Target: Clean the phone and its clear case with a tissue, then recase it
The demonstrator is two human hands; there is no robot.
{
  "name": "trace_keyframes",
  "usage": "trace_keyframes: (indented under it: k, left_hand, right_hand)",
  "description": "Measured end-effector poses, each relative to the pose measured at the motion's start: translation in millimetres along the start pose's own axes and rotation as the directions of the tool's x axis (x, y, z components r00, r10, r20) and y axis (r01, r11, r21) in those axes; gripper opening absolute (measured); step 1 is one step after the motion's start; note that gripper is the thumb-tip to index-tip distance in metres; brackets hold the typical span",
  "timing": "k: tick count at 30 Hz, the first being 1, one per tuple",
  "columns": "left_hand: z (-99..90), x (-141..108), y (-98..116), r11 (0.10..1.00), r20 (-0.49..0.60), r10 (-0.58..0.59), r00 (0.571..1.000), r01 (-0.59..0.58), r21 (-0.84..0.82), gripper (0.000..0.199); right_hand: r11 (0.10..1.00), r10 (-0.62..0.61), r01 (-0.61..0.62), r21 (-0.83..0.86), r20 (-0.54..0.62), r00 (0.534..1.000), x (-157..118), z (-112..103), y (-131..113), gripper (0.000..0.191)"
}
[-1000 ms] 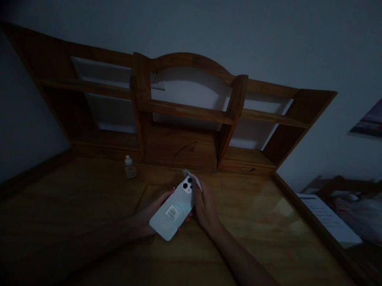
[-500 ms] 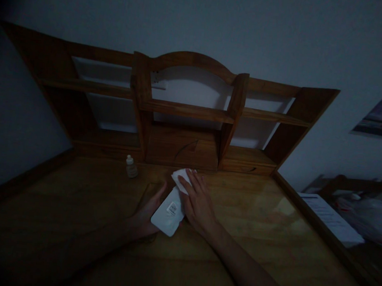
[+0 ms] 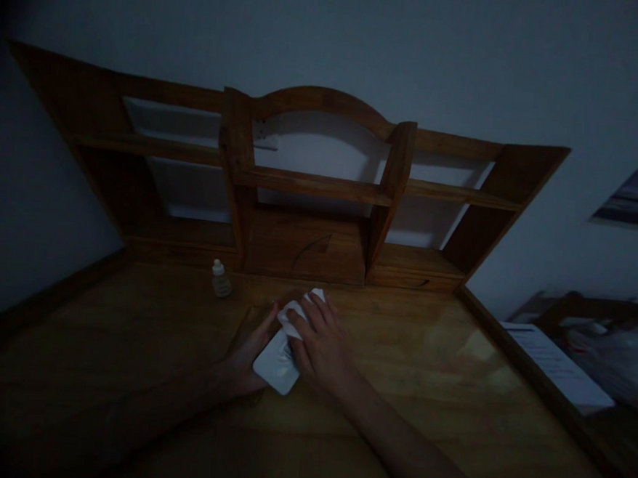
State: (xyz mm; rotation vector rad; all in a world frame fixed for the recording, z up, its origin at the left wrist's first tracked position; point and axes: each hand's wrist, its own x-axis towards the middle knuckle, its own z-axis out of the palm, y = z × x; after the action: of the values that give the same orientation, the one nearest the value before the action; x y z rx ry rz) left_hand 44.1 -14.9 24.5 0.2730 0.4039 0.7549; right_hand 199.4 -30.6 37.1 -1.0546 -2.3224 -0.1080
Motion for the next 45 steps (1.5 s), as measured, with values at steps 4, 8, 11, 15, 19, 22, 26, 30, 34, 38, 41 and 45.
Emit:
trace_keyframes:
  k: [4,8,11,15,19,22,26,30,34,38,41,45]
  left_hand:
    - [-6.0,2.5,0.4,0.998,0.017,-0.025,1.0,0.026,-0.051,0.046]
    - [-9.4,4.0,1.6,0.995,-0.02,-0.047,0.999,0.045,-0.093,0.044]
    - [-9.0,3.5,2.4,0.991,-0.043,-0.061,0.997,0.056,-0.124,0.044]
    - [-6.9,2.6,2.1,0.994,-0.042,-0.043,0.998,0.039,-0.107,0.043]
    - [-6.5,3.2,1.4,0.999,-0.028,-0.008,1.0,0.007,-0.034,0.045]
    - [-10.0,3.9,1.2,0.998,-0.008,-0.062,0.998,0.062,-0.001,0.055]
    - [-14.9,4.8,1.0,0.99,0.057,-0.126,0.99,0.122,0.069,0.067]
    - [-14.0,6.4,0.5,0.995,-0.012,-0.066,0.998,0.066,0.072,0.062]
    - [-14.8,7.3,0.0,0.999,-0.034,-0.036,0.999,0.037,0.038,0.055]
    - [-18.0,6.4,-0.4,0.999,0.016,-0.023,1.0,0.023,0.025,0.049]
    - [-18.7,6.4,0.1,0.999,-0.002,-0.021,1.0,0.021,0.029,0.047]
    - [-16.7,6.6,1.7,0.996,0.006,-0.067,0.998,0.067,-0.055,0.046]
  right_hand:
    - [1.0,-0.022,0.022,0.018,0.005,1.0,0.2,1.8,-5.8,0.04]
    - [0.996,-0.069,0.068,0.058,0.017,0.997,0.0,0.5,-9.4,0.04]
    - [0.994,-0.087,0.084,0.063,0.051,0.995,-1.0,-0.1,-11.0,0.041]
    - [0.997,-0.077,0.076,0.018,0.067,0.995,-2.5,2.1,-9.4,0.043]
    - [0.997,0.001,0.003,-0.071,0.058,0.998,-1.5,3.4,-2.5,0.045]
    - [0.99,0.068,-0.063,-0.123,0.037,0.997,-0.3,2.4,5.6,0.048]
    - [0.987,0.095,-0.093,-0.129,0.008,0.995,0.3,1.6,12.1,0.052]
    - [0.994,0.06,-0.057,-0.098,0.026,0.998,0.5,0.4,7.5,0.049]
    - [0.998,0.0,0.003,-0.063,0.04,0.999,-0.1,-0.9,3.8,0.045]
    - [0.998,-0.053,0.055,-0.036,0.071,0.996,-0.7,-1.9,3.7,0.045]
    - [0.996,-0.094,0.094,-0.004,0.1,0.991,-0.5,-3.4,0.4,0.044]
    - [0.987,-0.155,0.148,0.06,0.143,0.978,-0.7,-5.0,-6.1,0.044]
